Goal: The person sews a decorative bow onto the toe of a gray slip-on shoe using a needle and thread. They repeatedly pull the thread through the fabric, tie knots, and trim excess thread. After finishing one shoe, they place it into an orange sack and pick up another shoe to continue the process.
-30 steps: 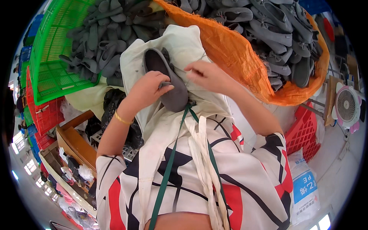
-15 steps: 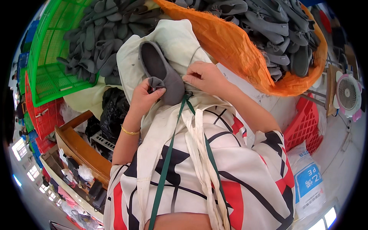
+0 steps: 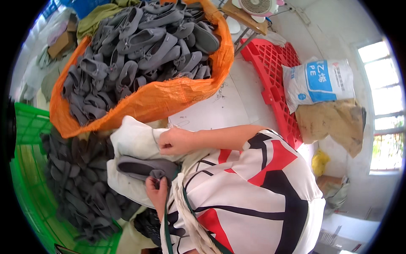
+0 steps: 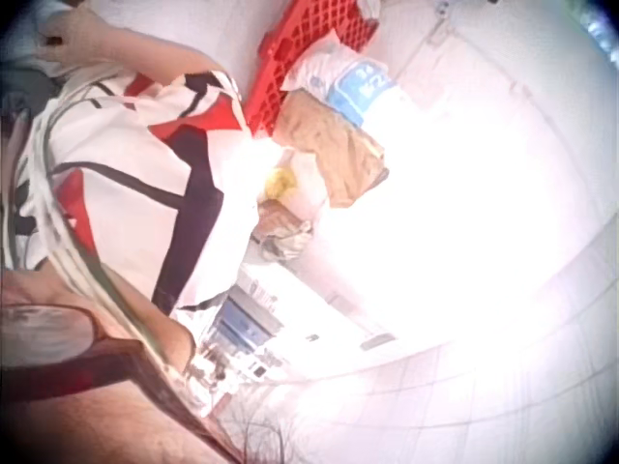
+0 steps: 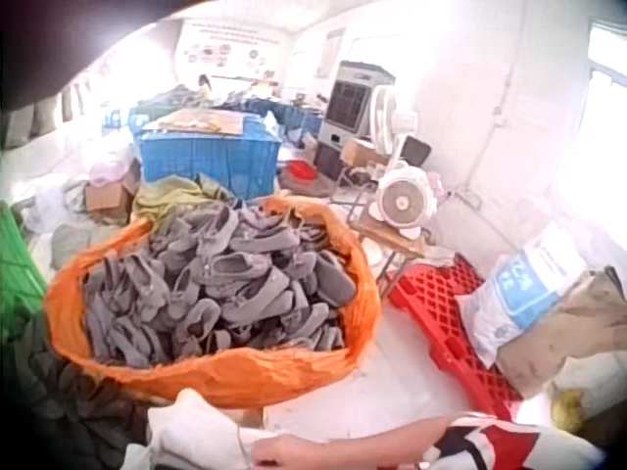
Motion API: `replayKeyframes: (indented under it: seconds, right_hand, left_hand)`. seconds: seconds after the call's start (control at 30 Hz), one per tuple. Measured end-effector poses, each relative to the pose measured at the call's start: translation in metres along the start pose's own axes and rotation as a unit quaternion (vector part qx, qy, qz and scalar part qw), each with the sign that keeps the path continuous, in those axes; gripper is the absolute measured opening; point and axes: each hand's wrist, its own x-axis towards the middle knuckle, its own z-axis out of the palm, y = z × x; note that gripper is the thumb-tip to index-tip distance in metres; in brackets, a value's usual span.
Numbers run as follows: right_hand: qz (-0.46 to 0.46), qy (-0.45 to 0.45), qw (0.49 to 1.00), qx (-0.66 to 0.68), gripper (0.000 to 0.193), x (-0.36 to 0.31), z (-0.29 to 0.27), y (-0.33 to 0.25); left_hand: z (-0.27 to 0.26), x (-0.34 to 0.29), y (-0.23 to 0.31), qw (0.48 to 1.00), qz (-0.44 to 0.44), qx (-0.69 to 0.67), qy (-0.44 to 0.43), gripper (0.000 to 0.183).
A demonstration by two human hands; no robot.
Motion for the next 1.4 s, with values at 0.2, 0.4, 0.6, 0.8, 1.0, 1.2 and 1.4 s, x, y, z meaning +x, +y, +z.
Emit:
replayKeyframes:
  seconds: [0.2, 0.4, 0.6, 0.8, 1.0, 1.2, 1.4]
  right_hand:
    - [-0.03, 0.033, 0.997, -0.063, 0.016, -0.009, 0.008, -0.01]
    - [-0.111, 0.037, 0.986, -0.117, 0.014, 0.0, -0.02, -0.014]
    - [0.085, 0.042, 0.993, -0.064, 0.009, 0.007, -0.018, 0.016]
    - [0.099, -0.077, 0.976, 0.179, 0.011, -0.004, 0.003, -0.01]
    - [-0.014, -0.134, 0.991, 0.016, 0.013, -0.014, 0.036, -0.021]
    - [-0.022, -0.124, 0.992, -0.006, 0.012, -0.012, 0.047, -0.019]
    - [-0.017, -0.14, 0.99, -0.022, 0.014, -0.011, 0.045, -0.022]
  left_hand:
    - [-0.012, -0.005, -0.011, 0.993, -0.079, -0.083, -0.021, 0.023]
    - [0.002, 0.0, 0.029, 0.972, -0.158, -0.175, 0.0, 0.019]
    - [0.004, -0.004, 0.011, 0.912, -0.165, -0.376, 0.014, 0.021]
    - [0.013, -0.017, 0.005, 0.857, -0.167, -0.483, 0.063, 0.023]
    - [0.02, -0.017, 0.001, 0.804, -0.188, -0.563, 0.043, 0.023]
    - [0.018, -0.015, -0.01, 0.789, -0.188, -0.585, 0.016, 0.023]
    - [0.017, -0.014, -0.012, 0.785, -0.178, -0.593, -0.001, 0.022]
